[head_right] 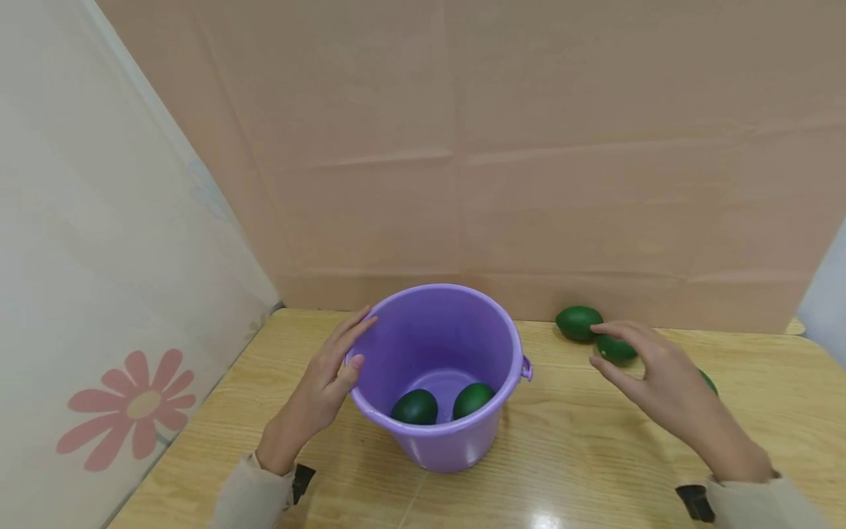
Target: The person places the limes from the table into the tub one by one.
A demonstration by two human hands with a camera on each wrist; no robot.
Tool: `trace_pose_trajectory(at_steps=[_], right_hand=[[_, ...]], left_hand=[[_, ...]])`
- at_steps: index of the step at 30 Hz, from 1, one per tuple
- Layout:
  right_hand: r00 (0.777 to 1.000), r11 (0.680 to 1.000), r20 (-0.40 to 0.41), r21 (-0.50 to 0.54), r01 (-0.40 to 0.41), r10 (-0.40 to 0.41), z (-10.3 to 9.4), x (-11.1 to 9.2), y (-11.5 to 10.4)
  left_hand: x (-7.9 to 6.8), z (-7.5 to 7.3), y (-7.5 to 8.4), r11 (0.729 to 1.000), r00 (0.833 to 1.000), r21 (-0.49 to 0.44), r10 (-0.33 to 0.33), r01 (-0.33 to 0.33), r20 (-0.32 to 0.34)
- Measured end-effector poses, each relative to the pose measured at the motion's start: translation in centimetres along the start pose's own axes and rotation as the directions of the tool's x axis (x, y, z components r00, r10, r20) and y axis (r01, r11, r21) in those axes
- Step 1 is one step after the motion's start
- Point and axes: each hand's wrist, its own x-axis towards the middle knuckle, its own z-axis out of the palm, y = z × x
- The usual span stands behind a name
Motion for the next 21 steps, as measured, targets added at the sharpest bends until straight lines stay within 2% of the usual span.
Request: trace_pose_trajectory(at_steps=[5, 10, 15, 21], right_hand=[[1.000, 0.999, -0.003, -0.036, 0.013, -0.014, -0.2, -0.6, 0.7], [1.000, 0.997, -0.002, -0.080, -0.015, 0.014, -0.2, -1.4, 1.9], [0.998, 0.990, 0.026, -0.126, -0.057, 0.061, -0.4, -2.3, 3.0], [0.987, 0.985, 0.078, -0.117, -0.129, 0.139, -1.1, -2.8, 3.6]], left_hand=[[0.0, 0.0, 0.0, 1.000, 1.000, 0.002, -0.002, 0.002, -0.002], [0.0, 0.1, 0.0, 1.000, 1.000, 0.005, 0.006, -0.006, -0.006], [0.0, 0.1, 0.0, 1.000, 1.000, 0.004, -0.001, 0.001, -0.002], [0.1, 0.1, -0.1, 1.000, 1.000, 0.000, -0.011, 0.011, 0.002]])
